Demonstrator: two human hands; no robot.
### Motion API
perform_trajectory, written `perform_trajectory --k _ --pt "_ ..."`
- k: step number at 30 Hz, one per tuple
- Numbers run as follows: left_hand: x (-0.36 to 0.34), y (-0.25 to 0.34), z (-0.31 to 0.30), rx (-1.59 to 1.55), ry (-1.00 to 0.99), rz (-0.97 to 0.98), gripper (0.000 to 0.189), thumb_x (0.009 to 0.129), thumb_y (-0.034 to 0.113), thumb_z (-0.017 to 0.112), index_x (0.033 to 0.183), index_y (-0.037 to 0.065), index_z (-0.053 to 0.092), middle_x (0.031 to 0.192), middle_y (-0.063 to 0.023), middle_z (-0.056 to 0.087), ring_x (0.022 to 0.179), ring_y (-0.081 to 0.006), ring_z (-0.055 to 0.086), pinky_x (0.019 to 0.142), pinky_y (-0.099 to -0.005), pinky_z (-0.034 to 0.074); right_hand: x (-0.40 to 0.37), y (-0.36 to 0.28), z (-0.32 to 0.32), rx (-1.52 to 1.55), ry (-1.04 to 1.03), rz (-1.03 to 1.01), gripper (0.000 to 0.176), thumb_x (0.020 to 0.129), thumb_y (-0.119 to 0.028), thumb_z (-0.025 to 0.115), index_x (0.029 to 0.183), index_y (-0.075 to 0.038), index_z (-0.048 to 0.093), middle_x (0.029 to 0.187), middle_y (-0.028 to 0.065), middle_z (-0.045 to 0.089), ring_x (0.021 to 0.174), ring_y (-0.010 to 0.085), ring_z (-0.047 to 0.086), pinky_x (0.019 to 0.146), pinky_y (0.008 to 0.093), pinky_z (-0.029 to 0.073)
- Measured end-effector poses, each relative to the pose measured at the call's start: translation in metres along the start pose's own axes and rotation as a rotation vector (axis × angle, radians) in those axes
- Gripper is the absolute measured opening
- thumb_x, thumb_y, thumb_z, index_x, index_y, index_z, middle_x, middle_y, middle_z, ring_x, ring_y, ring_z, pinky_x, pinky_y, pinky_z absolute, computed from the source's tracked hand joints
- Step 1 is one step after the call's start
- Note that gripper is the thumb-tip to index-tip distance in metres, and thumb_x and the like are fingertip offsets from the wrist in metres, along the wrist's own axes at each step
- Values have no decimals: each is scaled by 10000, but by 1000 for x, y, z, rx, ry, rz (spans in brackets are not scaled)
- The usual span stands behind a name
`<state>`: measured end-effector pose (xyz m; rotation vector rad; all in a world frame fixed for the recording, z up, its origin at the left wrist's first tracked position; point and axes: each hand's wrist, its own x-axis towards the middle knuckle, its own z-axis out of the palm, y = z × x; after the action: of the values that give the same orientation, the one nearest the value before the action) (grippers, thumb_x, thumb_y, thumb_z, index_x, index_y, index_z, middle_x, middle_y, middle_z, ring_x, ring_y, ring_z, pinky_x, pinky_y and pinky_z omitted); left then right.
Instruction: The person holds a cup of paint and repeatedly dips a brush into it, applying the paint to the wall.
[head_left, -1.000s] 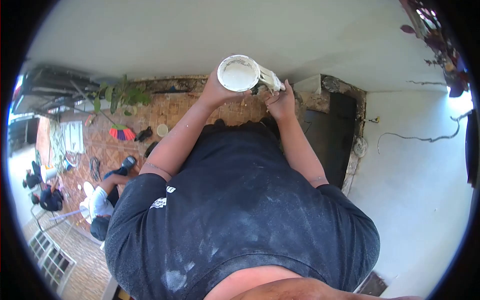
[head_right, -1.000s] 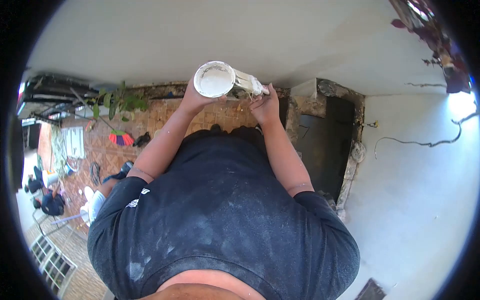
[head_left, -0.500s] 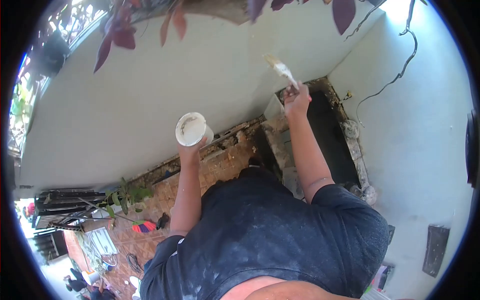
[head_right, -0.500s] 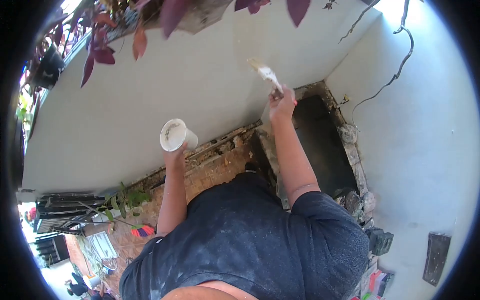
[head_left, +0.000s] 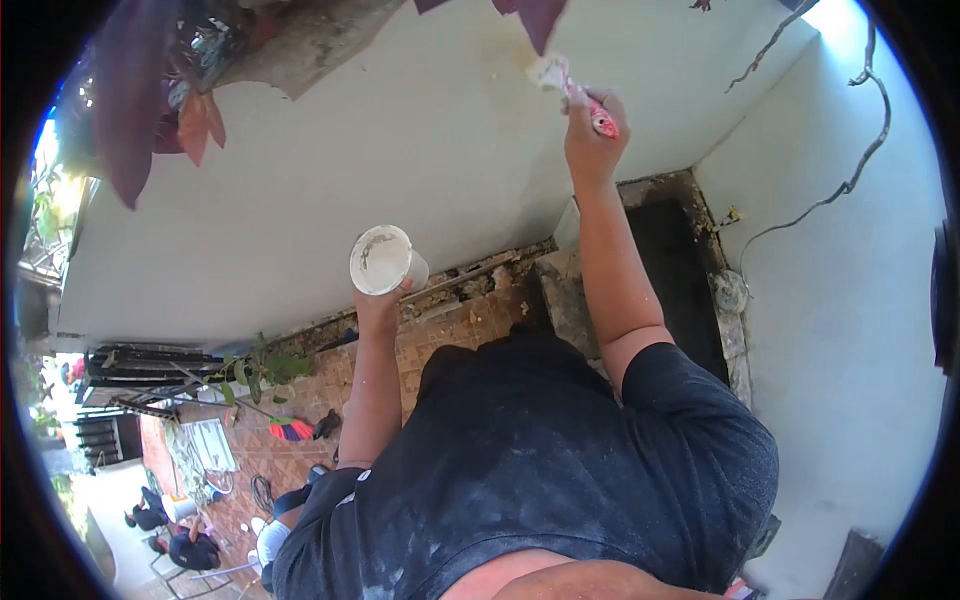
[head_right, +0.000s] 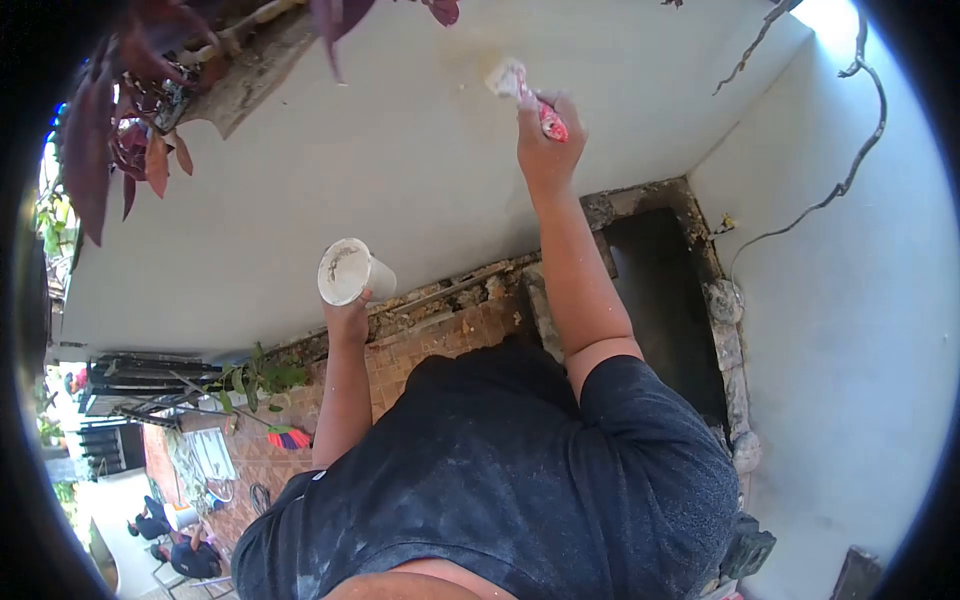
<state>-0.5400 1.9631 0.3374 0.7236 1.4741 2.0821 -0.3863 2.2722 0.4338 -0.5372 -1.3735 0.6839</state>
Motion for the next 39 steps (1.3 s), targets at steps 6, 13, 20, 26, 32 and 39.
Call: perform_trajectory --k 6,13,20,26,32,39 --pt "-12 -9 19 14 41 -66 834 603 78 859 1328 21 450 1230 -77 563 1145 -208 535 990 -363 434 19 -5 1 -425 -401 -112 117 819 -130 660 849 -48 583 713 175 599 650 398 582 567 434 477" --pt "-16 -9 23 95 40 -68 840 592 73 857 1326 15 454 1223 -80 573 1145 -210 543 1005 -359 425 31 -13 5 -179 -332 -354 105 814 -100 649 862 -44 574 738 148 601 657 367 588 573 412 475" --pt "-13 -18 24 122 80 -81 870 574 97 874 1330 14 452 1219 -82 575 1141 -208 543 1008 -363 424 50 -25 8 -159 -272 -321 84 808 -72 639 861 -45 580 726 135 590 629 356 570 582 400 478" --pt "-9 -10 39 110 59 -19 855 589 113 873 1326 12 453 1223 -88 573 1136 -211 546 995 -355 430 57 -33 -4 -136 -212 -279 112 792 -101 660 862 -48 591 715 149 603 637 372 580 568 395 476" --pt "-8 -13 37 165 36 -113 810 590 112 873 1292 11 481 1198 -85 589 1110 -204 560 981 -351 442 56 2 -9 -286 -219 -349 72 787 -80 652 822 -42 601 645 135 591 580 322 595 536 353 474" --pt "-13 -20 45 127 14 -127 819 588 128 884 1292 14 481 1204 -81 586 1118 -203 557 978 -354 446 87 20 -29 -162 66 -249 113 793 -123 653 749 -40 590 611 143 584 511 307 581 496 342 455"
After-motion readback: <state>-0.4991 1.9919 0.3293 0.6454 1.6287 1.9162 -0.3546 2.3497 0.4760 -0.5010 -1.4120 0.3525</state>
